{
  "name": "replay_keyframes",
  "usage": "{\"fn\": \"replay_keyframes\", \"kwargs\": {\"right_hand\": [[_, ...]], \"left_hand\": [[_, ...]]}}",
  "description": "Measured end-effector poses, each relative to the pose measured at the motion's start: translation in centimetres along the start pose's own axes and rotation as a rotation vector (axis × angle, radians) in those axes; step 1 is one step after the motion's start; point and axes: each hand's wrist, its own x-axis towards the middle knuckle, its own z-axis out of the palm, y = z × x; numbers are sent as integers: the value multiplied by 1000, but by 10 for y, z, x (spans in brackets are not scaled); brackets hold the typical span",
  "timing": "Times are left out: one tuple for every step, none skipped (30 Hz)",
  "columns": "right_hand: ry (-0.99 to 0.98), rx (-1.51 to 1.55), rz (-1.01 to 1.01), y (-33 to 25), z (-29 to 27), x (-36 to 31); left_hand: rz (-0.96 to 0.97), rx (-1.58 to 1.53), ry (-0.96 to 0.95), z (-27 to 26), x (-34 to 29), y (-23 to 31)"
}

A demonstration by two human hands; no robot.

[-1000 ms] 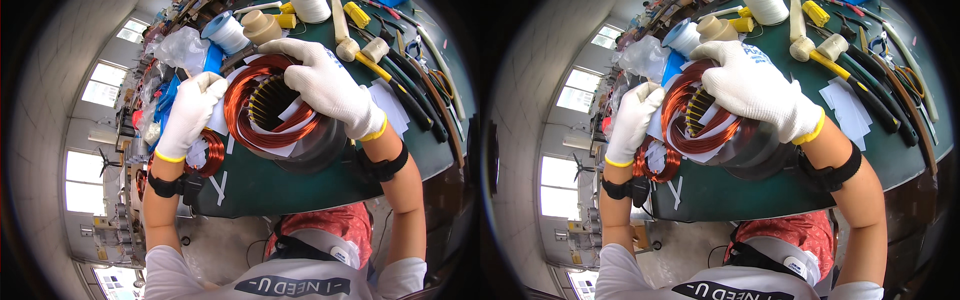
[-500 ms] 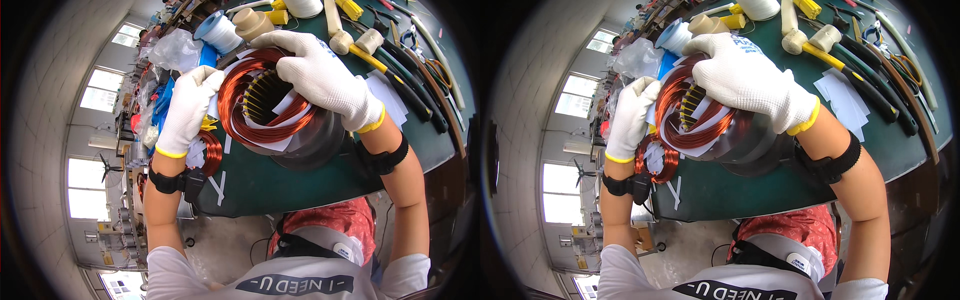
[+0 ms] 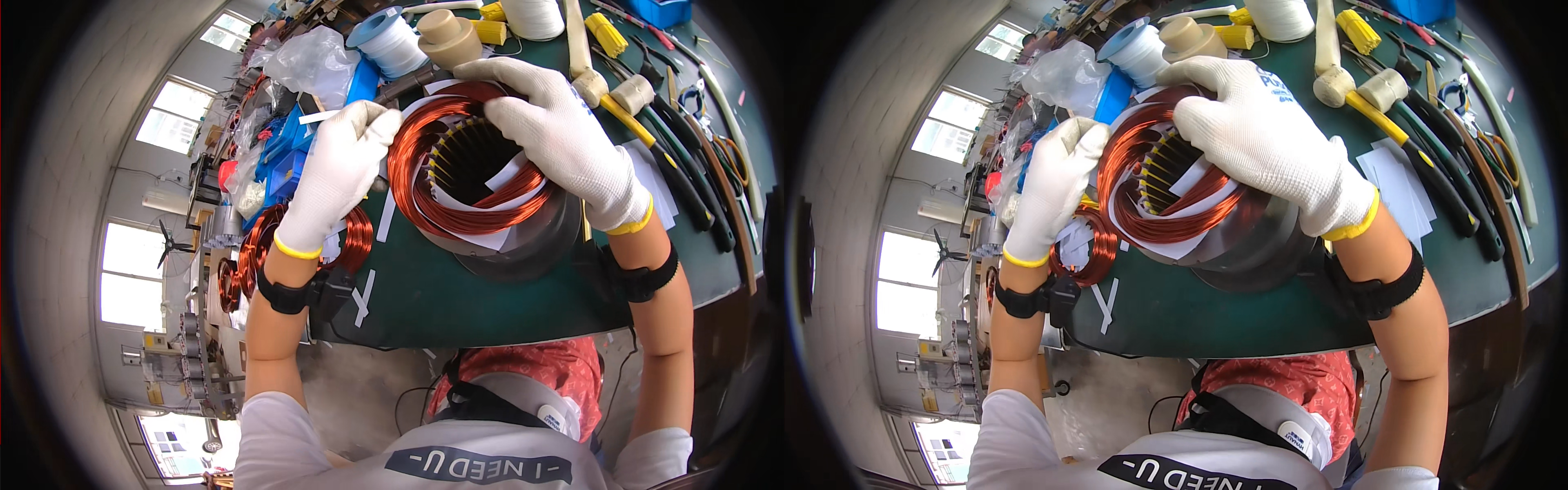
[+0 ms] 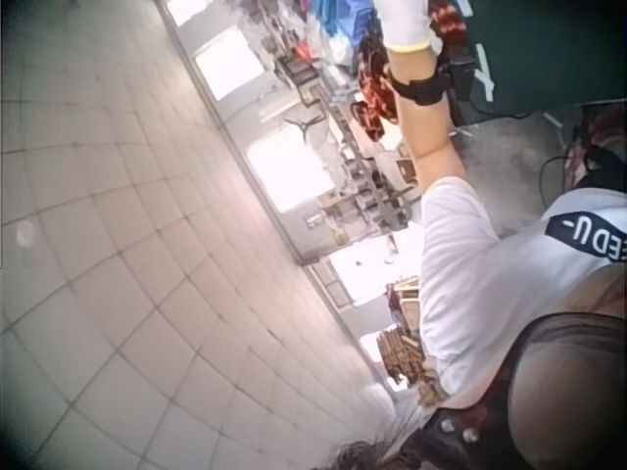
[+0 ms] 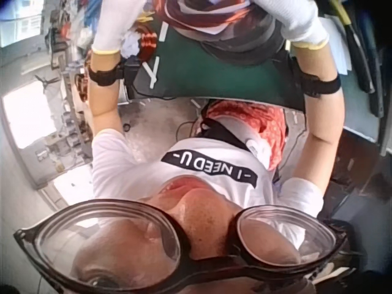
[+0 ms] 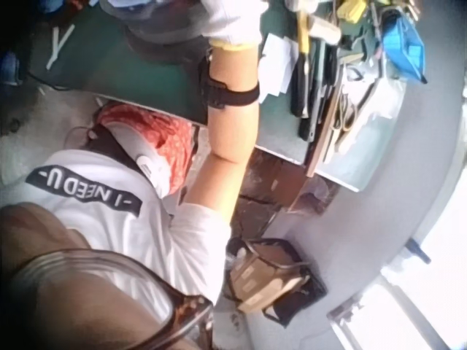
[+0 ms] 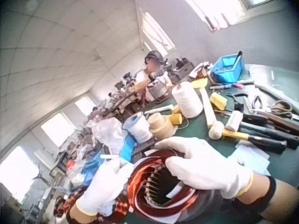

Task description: Inserting paper insulation into the slots of a motor stator manual assembly.

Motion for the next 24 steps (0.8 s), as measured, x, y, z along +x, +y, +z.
{"fn": "replay_keyframes", "kwargs": {"right_hand": [[-3, 2, 21, -1, 0, 0], [-2, -3, 20, 1, -2, 1], [7, 7, 61, 2, -2, 1], [16, 17, 104, 2, -3, 0], [46, 5, 97, 0, -2, -1], [46, 4, 102, -2, -2, -1], [34, -16, 91, -4, -1, 0], [20, -36, 81, -4, 0, 0], [29, -84, 39, 0, 1, 3], [24, -125, -8, -2, 2, 7], [22, 11, 204, -12, 2, 5], [51, 32, 136, -5, 1, 4], [55, 47, 103, -1, -1, 3], [58, 64, 70, 1, -3, 3], [38, 63, 97, 2, -5, 3], [33, 60, 100, 0, -5, 3], [9, 29, 106, -3, -6, 0], [-6, -2, 107, -5, -5, -1], [1, -64, 45, -4, -2, 2], [-36, -118, 77, -9, -4, 3], [-16, -141, -12, -7, -2, 3], [3, -164, -101, -2, -1, 5], [6, -165, -97, 1, 0, 5], [19, -101, -101, 4, -1, 7]], "left_hand": [[12, 28, 20, 3, -2, 0], [24, 55, 38, 6, -1, -1], [39, 29, 55, 7, -2, -3], [38, 29, 56, 8, -1, -4], [110, 58, 77, 8, 0, -6], [180, 86, 97, 8, 2, -9], [177, 82, 94, 7, 4, -12], [236, 95, 106, 6, 6, -15], [296, 103, 115, 4, 7, -18], [307, 193, 118, 3, 10, -7], [347, 229, 95, 2, 17, -3], [393, 263, 75, 3, 26, -1], [362, 210, 31, 2, 28, -1], [355, 203, 44, 0, 26, 3], [229, 157, -52, -4, 26, 7], [105, 111, -149, -8, 27, 8], [135, 128, -167, -12, 24, 3], [142, 129, -171, -10, 20, -2], [164, 107, -100, -7, 16, -6], [186, 84, -30, -5, 15, -10], [272, 134, 11, -2, 14, -11], [271, 133, 5, -2, 17, -10], [333, 207, 30, -2, 22, -6], [392, 281, 64, -2, 28, -3]]}}
